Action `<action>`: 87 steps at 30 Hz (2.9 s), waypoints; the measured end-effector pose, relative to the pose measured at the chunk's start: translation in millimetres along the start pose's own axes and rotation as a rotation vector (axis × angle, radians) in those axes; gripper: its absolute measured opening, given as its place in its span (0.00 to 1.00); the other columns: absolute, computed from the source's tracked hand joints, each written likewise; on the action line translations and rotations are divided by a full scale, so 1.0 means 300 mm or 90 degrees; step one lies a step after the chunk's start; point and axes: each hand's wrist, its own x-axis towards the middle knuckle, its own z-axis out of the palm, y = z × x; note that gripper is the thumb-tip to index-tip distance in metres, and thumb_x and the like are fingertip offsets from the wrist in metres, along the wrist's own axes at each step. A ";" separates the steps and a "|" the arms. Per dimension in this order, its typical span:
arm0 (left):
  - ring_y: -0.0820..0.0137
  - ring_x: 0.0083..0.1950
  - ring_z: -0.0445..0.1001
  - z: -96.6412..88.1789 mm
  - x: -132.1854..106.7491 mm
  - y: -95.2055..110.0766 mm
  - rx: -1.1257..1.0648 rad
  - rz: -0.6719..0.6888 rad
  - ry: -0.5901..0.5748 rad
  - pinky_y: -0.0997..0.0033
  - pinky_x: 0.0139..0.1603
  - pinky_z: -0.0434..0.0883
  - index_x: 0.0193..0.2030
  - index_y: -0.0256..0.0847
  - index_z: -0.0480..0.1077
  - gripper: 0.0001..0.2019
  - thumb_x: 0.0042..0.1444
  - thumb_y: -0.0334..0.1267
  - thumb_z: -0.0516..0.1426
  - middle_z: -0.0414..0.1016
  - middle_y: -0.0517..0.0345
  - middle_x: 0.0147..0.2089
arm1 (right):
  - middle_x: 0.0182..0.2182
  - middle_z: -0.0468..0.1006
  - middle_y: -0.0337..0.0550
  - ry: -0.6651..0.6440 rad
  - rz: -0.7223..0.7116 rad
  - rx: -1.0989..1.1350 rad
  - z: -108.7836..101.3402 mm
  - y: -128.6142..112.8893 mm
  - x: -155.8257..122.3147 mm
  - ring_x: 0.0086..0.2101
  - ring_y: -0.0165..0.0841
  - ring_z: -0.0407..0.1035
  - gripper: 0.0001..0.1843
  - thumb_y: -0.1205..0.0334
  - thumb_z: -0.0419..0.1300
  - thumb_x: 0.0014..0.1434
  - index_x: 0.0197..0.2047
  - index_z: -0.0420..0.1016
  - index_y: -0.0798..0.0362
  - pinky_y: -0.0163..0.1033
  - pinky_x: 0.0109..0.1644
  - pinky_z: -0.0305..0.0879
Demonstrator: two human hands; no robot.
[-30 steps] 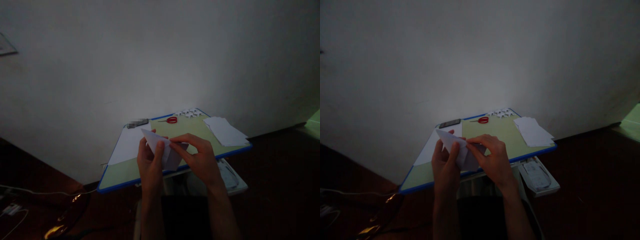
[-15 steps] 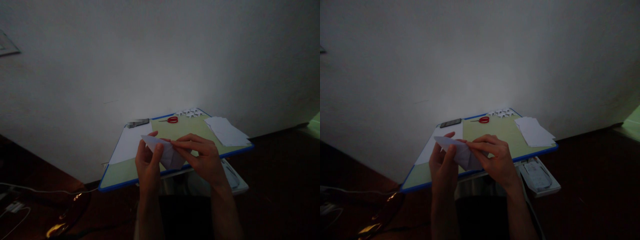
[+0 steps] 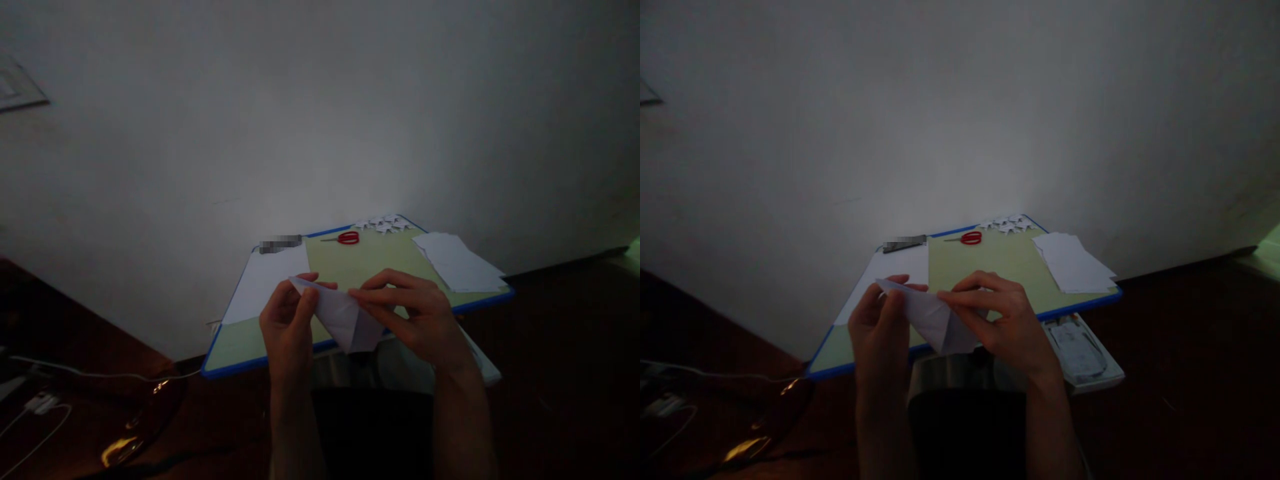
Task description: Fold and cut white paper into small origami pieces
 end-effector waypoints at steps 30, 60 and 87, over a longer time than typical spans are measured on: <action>0.71 0.34 0.83 0.008 -0.009 0.014 0.059 0.007 0.045 0.73 0.40 0.79 0.47 0.43 0.82 0.11 0.63 0.46 0.67 0.87 0.54 0.39 | 0.38 0.81 0.39 0.005 -0.015 -0.004 0.004 0.011 0.008 0.38 0.27 0.75 0.13 0.71 0.67 0.66 0.51 0.86 0.48 0.34 0.40 0.72; 0.72 0.36 0.83 0.046 0.001 0.033 -0.149 -0.038 0.118 0.76 0.38 0.76 0.37 0.42 0.84 0.11 0.54 0.47 0.72 0.86 0.55 0.34 | 0.41 0.78 0.40 -0.044 -0.053 -0.024 -0.003 0.015 0.000 0.41 0.30 0.74 0.22 0.72 0.62 0.69 0.60 0.81 0.40 0.35 0.43 0.74; 0.70 0.33 0.81 0.073 -0.011 0.032 -0.123 0.042 0.250 0.69 0.39 0.77 0.34 0.40 0.81 0.10 0.55 0.45 0.69 0.84 0.56 0.34 | 0.41 0.78 0.41 -0.056 -0.070 -0.028 0.000 -0.002 -0.008 0.41 0.32 0.73 0.25 0.73 0.61 0.70 0.63 0.78 0.37 0.38 0.42 0.73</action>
